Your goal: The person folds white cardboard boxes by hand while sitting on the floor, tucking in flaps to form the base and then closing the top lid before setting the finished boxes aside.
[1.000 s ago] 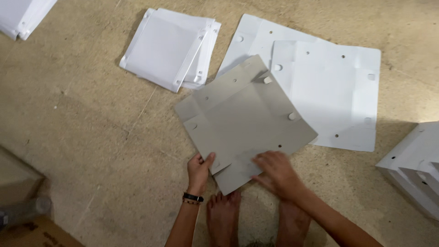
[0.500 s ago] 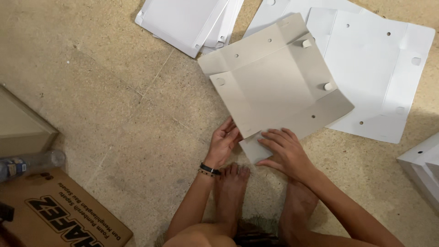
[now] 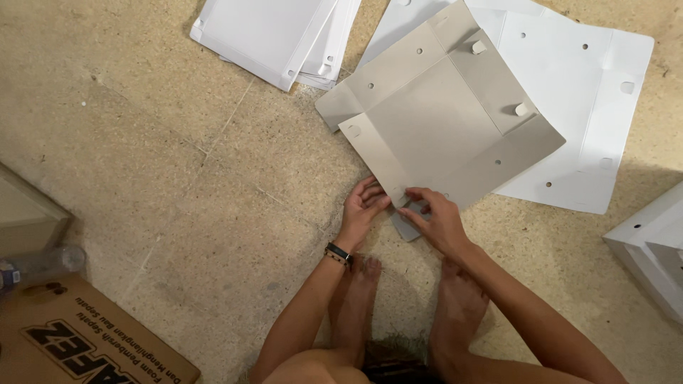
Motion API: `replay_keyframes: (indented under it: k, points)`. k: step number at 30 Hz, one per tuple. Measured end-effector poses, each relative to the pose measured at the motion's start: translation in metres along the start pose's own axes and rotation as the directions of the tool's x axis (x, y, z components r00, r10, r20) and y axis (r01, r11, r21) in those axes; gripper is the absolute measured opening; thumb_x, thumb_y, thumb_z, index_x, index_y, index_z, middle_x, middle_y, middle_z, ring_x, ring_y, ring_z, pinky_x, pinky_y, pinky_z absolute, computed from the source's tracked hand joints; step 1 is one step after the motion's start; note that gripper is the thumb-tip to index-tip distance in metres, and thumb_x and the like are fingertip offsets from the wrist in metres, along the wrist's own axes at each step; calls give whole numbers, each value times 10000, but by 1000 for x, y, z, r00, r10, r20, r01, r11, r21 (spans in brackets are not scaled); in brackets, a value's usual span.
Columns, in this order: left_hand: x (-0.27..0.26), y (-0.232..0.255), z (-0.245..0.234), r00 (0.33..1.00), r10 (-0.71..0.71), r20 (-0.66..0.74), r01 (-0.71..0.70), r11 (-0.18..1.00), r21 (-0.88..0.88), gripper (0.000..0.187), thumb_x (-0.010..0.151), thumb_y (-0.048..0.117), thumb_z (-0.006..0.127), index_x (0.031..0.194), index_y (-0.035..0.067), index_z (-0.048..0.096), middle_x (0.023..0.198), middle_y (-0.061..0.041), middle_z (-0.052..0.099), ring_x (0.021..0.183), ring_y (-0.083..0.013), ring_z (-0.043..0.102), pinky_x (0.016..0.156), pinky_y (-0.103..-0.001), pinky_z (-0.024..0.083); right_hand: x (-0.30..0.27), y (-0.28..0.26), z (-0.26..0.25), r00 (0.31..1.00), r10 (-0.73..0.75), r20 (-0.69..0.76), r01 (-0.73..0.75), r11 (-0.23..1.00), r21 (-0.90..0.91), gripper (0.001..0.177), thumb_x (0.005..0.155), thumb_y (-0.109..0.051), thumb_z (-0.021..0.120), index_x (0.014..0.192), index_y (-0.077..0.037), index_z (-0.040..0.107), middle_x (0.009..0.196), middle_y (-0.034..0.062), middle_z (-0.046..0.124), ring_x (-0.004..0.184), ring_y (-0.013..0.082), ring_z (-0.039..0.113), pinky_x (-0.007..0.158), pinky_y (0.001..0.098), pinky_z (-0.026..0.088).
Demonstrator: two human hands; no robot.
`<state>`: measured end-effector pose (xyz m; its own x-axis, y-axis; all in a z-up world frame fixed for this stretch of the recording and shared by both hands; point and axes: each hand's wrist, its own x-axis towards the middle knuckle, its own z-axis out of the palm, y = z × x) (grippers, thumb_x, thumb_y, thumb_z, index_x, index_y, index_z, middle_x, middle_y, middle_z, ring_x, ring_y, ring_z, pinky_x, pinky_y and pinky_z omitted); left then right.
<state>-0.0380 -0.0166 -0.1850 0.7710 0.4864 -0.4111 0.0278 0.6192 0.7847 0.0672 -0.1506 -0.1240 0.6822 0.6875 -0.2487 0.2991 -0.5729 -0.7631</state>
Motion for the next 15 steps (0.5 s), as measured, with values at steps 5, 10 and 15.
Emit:
replay_keyframes:
  k: [5, 10, 15]
  points:
    - [2, 3, 5, 1000, 10, -4, -10, 1000, 11, 600, 749, 30, 711, 1284, 78, 443, 1006, -80, 620, 882, -145, 631, 810, -275, 534, 5, -7, -3, 1000, -8, 15, 7, 998, 64, 445, 702, -304, 762, 1082, -121, 618, 886, 139, 650, 677, 250, 610, 625, 352, 499]
    - [5, -4, 0, 1000, 26, -2, -26, 999, 46, 567, 765, 10, 684, 1280, 72, 453, 960, -85, 633, 854, -134, 633, 798, -260, 535, 7, -5, -2, 1000, -3, 1, 3, 996, 93, 451, 684, -316, 774, 1060, -118, 622, 921, 122, 661, 687, 254, 617, 613, 341, 502]
    - [11, -17, -2, 1000, 31, 2, -31, 999, 43, 539, 782, 4, 661, 1279, 59, 460, 916, -80, 649, 818, -106, 640, 772, -233, 537, 10, -11, -3, 1000, 21, -6, -20, 995, 94, 447, 682, -312, 780, 1040, -92, 626, 916, 122, 663, 660, 237, 604, 585, 327, 498]
